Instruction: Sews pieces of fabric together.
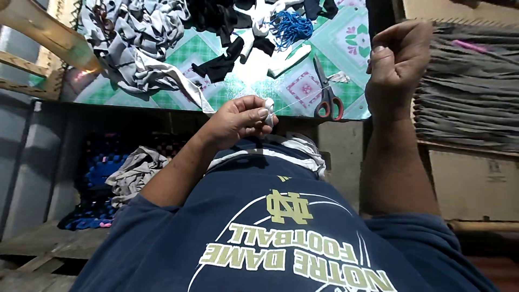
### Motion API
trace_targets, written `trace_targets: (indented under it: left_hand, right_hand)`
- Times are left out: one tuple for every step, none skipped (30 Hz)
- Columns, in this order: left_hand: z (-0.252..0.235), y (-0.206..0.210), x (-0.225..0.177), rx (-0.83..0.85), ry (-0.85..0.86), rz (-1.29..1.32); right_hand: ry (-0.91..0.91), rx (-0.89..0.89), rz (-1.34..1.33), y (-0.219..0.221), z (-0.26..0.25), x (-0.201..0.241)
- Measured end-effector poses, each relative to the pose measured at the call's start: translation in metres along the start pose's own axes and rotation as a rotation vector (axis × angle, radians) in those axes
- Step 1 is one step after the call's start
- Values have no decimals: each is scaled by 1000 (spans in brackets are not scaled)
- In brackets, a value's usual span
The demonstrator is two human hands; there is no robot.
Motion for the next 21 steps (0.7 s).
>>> trace_targets:
  left_hand:
    - [0, 1, 0, 9, -8, 13]
    - [0, 2, 0, 24, -13, 25]
    - [0, 3, 0, 36, -15, 34]
    - [0, 4, 0, 44, -17, 43]
    - [0, 4, 1, 50, -20, 49]
    - [0, 4, 0, 50, -23, 50]
    - [0, 4, 0, 48, -24, 53]
    - [-1, 3, 0, 40, -22, 59]
    - [-2, 2, 0, 21, -18, 62]
    - [-2, 0, 0, -4, -14, 65]
    - [-3, -1, 0, -28, -10, 64]
    - [-3, -2, 0, -51, -8, 63]
    - [-4, -2, -1, -69, -7, 64]
    - [-4, -2, -1, -84, -5, 65]
    - [-4, -3, -1, -100, -5, 68]
    - [-4, -3, -1, -109, -7, 74]
    - [-4, -3, -1, -116, -9, 77]
    - [-4, -3, 0, -121, -11, 81]
    - [-4, -3, 0, -125, -13, 89]
    - [-4, -3, 0, -129, -13, 94]
    - [-4, -3, 0, -137, -14, 99]
  right_hand:
    - [1, 0, -3, 0, 0, 1]
    - [2, -1, -9, 0, 0, 1]
    - [4, -4, -14, -1, 0, 1]
    - [9, -6, -17, -1, 0, 1]
    - [13, -6, -20, -1, 0, 1]
    - [13, -7, -24, -1, 0, 0]
    - [13, -7, -25, 0, 0, 0]
    - [13, -6, -20, 0, 1, 0]
    - [11, -5, -9, 0, 1, 0]
    - [9, -4, 7, 0, 1, 0]
    - [11, 2, 22, 1, 2, 0]
    - [15, 14, 32, 3, 3, 1]
    - [15, 32, 32, 5, 5, 4]
    - [5, 59, 9, 8, 8, 9]
    - [-7, 94, -31, 13, 13, 16]
    - [-18, 138, -75, 19, 19, 25]
    - [-34, 173, -120, 25, 26, 34]
    - [-63, 193, -164, 32, 34, 43]
    - [-91, 210, -200, 39, 40, 52]
    - [-107, 219, -219, 44, 47, 60]
    - [-106, 233, -233, 50, 53, 66]
Point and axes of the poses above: each hand's wrist, its own z-axis away from the middle knuckle, its own y-axis out of the palm, x = y × z, the point moved 7 cm from there along -z, towards the middle knuckle, and after that the axes turned 14 degrees about -x, right-handed, at the moved point
